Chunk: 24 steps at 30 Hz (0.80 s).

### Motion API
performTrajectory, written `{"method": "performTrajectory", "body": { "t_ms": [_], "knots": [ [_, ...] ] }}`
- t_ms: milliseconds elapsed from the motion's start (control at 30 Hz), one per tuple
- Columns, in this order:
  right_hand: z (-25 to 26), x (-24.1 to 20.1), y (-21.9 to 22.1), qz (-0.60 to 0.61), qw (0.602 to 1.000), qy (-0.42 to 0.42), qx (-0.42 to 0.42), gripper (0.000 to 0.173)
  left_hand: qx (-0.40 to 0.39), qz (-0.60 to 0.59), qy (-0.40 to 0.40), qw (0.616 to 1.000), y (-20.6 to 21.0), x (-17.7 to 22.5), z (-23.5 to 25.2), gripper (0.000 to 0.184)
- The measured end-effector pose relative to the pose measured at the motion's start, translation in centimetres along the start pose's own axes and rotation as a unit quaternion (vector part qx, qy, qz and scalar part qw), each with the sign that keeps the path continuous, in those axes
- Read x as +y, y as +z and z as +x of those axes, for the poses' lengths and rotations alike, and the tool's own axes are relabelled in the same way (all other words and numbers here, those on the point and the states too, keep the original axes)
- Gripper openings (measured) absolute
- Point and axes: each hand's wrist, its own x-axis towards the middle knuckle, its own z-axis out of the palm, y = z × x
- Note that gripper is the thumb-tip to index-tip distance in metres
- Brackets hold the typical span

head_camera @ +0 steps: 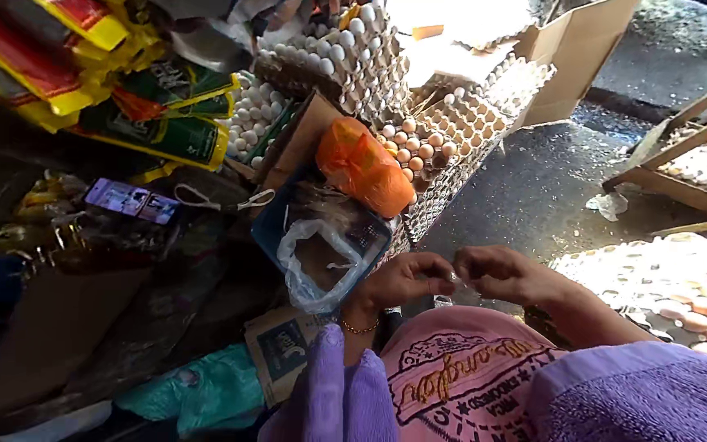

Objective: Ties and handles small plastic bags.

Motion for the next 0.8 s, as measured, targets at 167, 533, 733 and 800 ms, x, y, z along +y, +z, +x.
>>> {"method": "performTrajectory", "body": {
  "t_ms": [167, 533, 733, 800],
  "knots": [
    [2.0, 0.4, 2.5, -0.261, 0.956, -0.089, 0.104, 0.02, 0.266, 0.125, 0.04, 0.955, 0.8, -1.0, -0.6, 0.011],
    [3.5, 1.7, 3.7, -0.328, 0.931, -0.011, 0.162, 0.037, 0.349, 0.161, 0.055, 0.922, 0.8, -2.2, -1.4, 0.009],
    [3.6, 1.6, 4.0, -0.187, 0.974, 0.029, 0.122, 0.047, 0.258, 0.079, 0.027, 0.963, -0.3, 0.0, -2.6, 0.01],
    [3.8, 1.6, 4.1, -0.189, 0.977, 0.029, 0.098, 0.049, 0.225, 0.063, 0.018, 0.972, -1.0, 0.5, -3.0, 0.007]
  ]
}}
